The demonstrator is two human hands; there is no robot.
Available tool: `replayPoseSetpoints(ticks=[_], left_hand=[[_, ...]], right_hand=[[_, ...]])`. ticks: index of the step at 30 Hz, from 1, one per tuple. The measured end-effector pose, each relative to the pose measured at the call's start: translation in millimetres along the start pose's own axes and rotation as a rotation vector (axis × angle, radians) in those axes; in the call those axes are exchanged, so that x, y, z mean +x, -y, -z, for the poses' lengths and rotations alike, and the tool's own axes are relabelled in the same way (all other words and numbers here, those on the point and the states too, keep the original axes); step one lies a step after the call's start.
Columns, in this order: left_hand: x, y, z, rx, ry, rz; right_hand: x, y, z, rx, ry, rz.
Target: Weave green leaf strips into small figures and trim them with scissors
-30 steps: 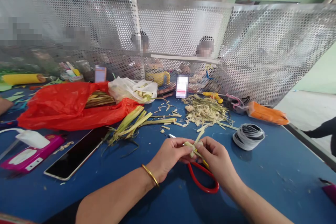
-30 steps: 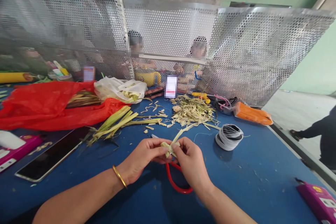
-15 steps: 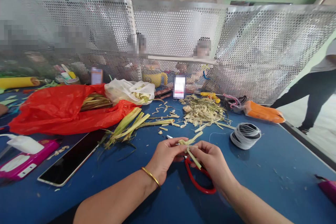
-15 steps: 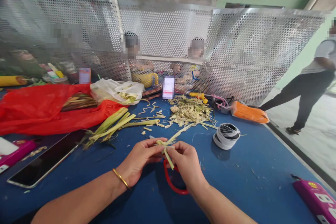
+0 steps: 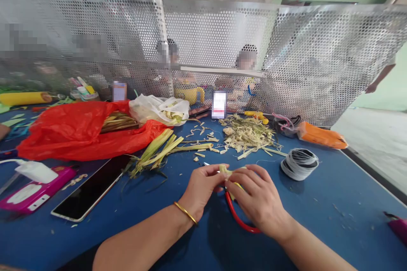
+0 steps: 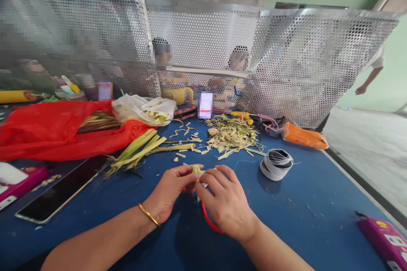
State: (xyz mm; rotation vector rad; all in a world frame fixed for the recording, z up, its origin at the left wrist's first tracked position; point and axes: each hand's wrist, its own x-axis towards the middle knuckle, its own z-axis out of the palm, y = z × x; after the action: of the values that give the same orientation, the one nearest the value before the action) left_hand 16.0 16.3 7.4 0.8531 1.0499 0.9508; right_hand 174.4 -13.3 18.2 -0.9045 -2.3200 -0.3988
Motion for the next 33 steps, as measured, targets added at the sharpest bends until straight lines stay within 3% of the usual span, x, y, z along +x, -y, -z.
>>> replayPoseSetpoints(ticks=[4, 9, 14, 18, 23, 28, 33], left_hand=[[-2.5, -0.2, -0.6, 0.092, 0.09, -0.076], [-4.7, -1.5, 1.0, 0.163, 0.177, -0.11], [-6.9, -4.1, -0.6, 0.165, 0.255, -0.111], [-6.9, -0.5, -2.7, 0.121, 0.177, -0.026], [-3.8, 2.8, -3.3, 0.084, 0.032, 0.048], [-4.3, -0.9, -2.0, 0.062, 0.095, -0.037], [-5.0, -2.7, -1.1, 0.055, 0.17, -0.037]], right_hand=[[2.1, 0.1, 0.1, 0.248, -0.039, -0.309], [0.6, -2.7, -4.6, 0.583, 0.151, -0.8], [0.7, -5.9, -10.6, 0.95, 0.121, -1.052], [4.1, -4.6, -10.7, 1.169, 0.121, -1.128], [0.3, -1.1, -15.8, 1.091, 0.132, -1.177], [-3.8, -0.7, -18.0, 0.959, 0.13, -1.121], [1.4, 1.0, -14.4, 1.173, 0.146, -1.181]])
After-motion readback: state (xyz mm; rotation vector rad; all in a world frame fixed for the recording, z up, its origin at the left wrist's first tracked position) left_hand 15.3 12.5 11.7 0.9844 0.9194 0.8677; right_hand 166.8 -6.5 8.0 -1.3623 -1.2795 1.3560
